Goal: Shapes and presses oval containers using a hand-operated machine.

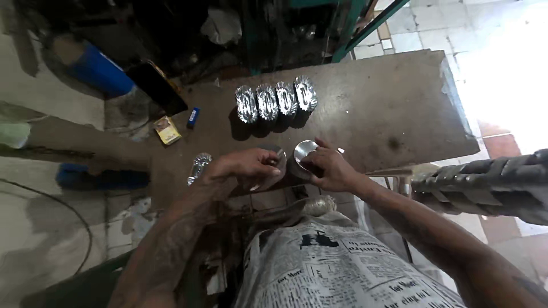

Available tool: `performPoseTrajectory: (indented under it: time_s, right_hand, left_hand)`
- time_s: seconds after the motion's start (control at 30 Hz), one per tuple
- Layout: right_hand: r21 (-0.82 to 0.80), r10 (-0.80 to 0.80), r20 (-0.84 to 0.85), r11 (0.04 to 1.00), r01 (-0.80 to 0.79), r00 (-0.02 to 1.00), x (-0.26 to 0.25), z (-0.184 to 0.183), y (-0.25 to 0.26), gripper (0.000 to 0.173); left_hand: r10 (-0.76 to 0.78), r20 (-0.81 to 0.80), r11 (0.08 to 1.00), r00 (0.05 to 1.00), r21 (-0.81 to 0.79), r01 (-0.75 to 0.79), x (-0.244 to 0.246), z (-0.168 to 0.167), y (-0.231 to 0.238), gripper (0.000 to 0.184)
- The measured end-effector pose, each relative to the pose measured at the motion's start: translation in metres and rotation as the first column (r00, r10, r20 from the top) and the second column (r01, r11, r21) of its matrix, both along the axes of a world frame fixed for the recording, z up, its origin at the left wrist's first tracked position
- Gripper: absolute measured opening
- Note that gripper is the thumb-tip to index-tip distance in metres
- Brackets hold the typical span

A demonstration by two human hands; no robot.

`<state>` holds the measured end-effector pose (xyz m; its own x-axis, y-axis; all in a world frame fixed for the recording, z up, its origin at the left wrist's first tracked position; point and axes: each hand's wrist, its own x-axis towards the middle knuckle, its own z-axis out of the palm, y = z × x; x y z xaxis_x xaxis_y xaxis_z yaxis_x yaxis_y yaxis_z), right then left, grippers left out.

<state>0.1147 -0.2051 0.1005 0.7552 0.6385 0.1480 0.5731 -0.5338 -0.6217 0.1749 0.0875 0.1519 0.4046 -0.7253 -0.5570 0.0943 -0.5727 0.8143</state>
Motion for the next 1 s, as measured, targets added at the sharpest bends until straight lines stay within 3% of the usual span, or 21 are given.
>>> performPoseTrajectory:
  time_s: [0.07, 0.13, 0.2, 0.27, 0.33, 0.4, 0.43, 0.47, 0.5, 0.53, 0.57, 0.63, 0.7, 0.73, 0.8, 0.83, 0.87, 0.9, 0.93, 0.97, 1.0]
  right_hand:
    - [-0.047, -0.038, 0.063, 0.998, 0.041, 0.997, -0.004, 0.006, 0.003, 0.037]
    - [-0.116, -0.135, 0.075, 0.983, 0.144, 0.988, -0.015, 0.037, 0.009, 0.035]
    - [-0.181, -0.251, 0.035, 0.950, 0.253, 0.967, -0.023, 0.079, 0.020, 0.031]
    - [-0.271, -0.295, -0.048, 0.923, 0.272, 0.954, -0.027, 0.098, 0.028, 0.029]
    - [-0.263, -0.294, -0.104, 0.930, 0.258, 0.950, -0.039, 0.093, 0.031, 0.028]
    - [-0.012, -0.294, -0.242, 0.954, 0.300, 0.925, -0.061, 0.098, 0.037, 0.031]
    - [0.187, -0.278, -0.389, 0.910, 0.370, 0.879, -0.074, 0.098, 0.044, 0.032]
    - [0.376, -0.220, -0.556, 0.793, 0.479, 0.801, -0.086, 0.094, 0.054, 0.031]
    - [0.479, -0.139, -0.701, 0.635, 0.607, 0.699, -0.096, 0.088, 0.068, 0.028]
    - [0.478, -0.085, -0.797, 0.516, 0.711, 0.598, -0.104, 0.080, 0.084, 0.027]
    - [0.431, -0.061, -0.855, 0.466, 0.773, 0.514, -0.111, 0.074, 0.099, 0.027]
    - [0.351, 0.005, -0.909, 0.551, 0.757, 0.417, -0.119, 0.076, 0.108, 0.026]
    - [0.365, 0.122, -0.909, 0.697, 0.617, 0.400, -0.113, 0.092, 0.099, 0.019]
    - [0.417, 0.201, -0.895, 0.699, 0.582, 0.399, -0.110, 0.094, 0.096, 0.016]
    - [0.501, 0.304, -0.862, 0.628, 0.596, 0.405, -0.108, 0.086, 0.092, 0.018]
    - [0.494, 0.268, -0.863, 0.630, 0.600, 0.429, -0.107, 0.076, 0.086, 0.018]
    - [0.447, 0.166, -0.863, 0.690, 0.569, 0.477, -0.109, 0.062, 0.074, 0.016]
    - [0.355, 0.033, -0.830, 0.801, 0.482, 0.557, -0.112, 0.042, 0.055, 0.017]
    - [0.212, -0.074, -0.750, 0.914, 0.345, 0.657, -0.119, 0.021, 0.033, 0.022]
    - [0.028, -0.117, -0.665, 0.983, 0.180, 0.738, -0.128, 0.003, 0.011, 0.028]
    - [-0.184, -0.116, -0.629, 0.983, -0.002, 0.769, -0.137, -0.009, -0.007, 0.033]
  left_hand:
    - [-0.016, -0.006, 1.000, 1.000, -0.011, 0.016, 0.000, 0.001, 0.000, 0.024]
    - [-0.022, 0.007, 1.000, 1.000, -0.011, 0.022, -0.001, 0.002, -0.001, 0.023]
    - [0.007, 0.084, 1.000, 0.996, 0.019, -0.009, -0.004, 0.004, -0.003, 0.033]
    - [0.024, 0.251, 0.997, 0.968, 0.065, -0.042, -0.011, 0.002, -0.009, 0.050]
    - [0.052, 0.519, 0.995, 0.853, 0.041, -0.086, -0.039, 0.009, -0.009, 0.042]
    - [0.282, 0.656, 0.958, 0.700, -0.152, -0.244, -0.088, 0.041, 0.001, 0.037]
    - [0.477, 0.582, 0.879, 0.659, -0.308, -0.364, -0.114, 0.049, 0.009, 0.037]
    - [0.680, 0.396, 0.729, 0.617, -0.458, -0.509, -0.134, 0.049, 0.011, 0.036]
    - [0.811, 0.150, 0.556, 0.566, -0.499, -0.664, -0.149, 0.045, 0.006, 0.031]
    - [0.864, -0.072, 0.418, 0.498, -0.450, -0.790, -0.160, 0.035, 0.001, 0.028]
    - [0.877, -0.241, 0.318, 0.416, -0.358, -0.878, -0.169, 0.023, -0.004, 0.026]
    - [0.839, -0.481, 0.173, 0.256, -0.212, -0.962, -0.185, 0.011, -0.008, 0.028]
    - [0.746, -0.644, -0.015, 0.170, -0.271, -0.962, -0.198, 0.002, -0.012, 0.026]
    - [0.704, -0.682, -0.115, 0.198, -0.384, -0.916, -0.204, -0.009, -0.019, 0.025]
    - [0.681, -0.664, -0.219, 0.309, -0.587, -0.780, -0.207, -0.033, -0.041, 0.026]
    - [0.678, -0.675, -0.217, 0.290, -0.561, -0.799, -0.204, -0.041, -0.049, 0.026]
    - [0.707, -0.671, -0.138, 0.223, -0.441, -0.887, -0.199, -0.048, -0.053, 0.025]
    - [0.800, -0.545, 0.082, 0.252, -0.316, -0.945, -0.192, -0.060, -0.055, 0.023]
    - [0.806, -0.330, 0.449, 0.491, -0.198, -0.871, -0.183, -0.085, -0.053, 0.020]
    - [0.620, -0.167, 0.771, 0.766, -0.047, -0.635, -0.170, -0.111, -0.054, 0.027]
    - [0.359, -0.048, 0.928, 0.932, 0.123, -0.351, -0.157, -0.140, -0.062, 0.038]
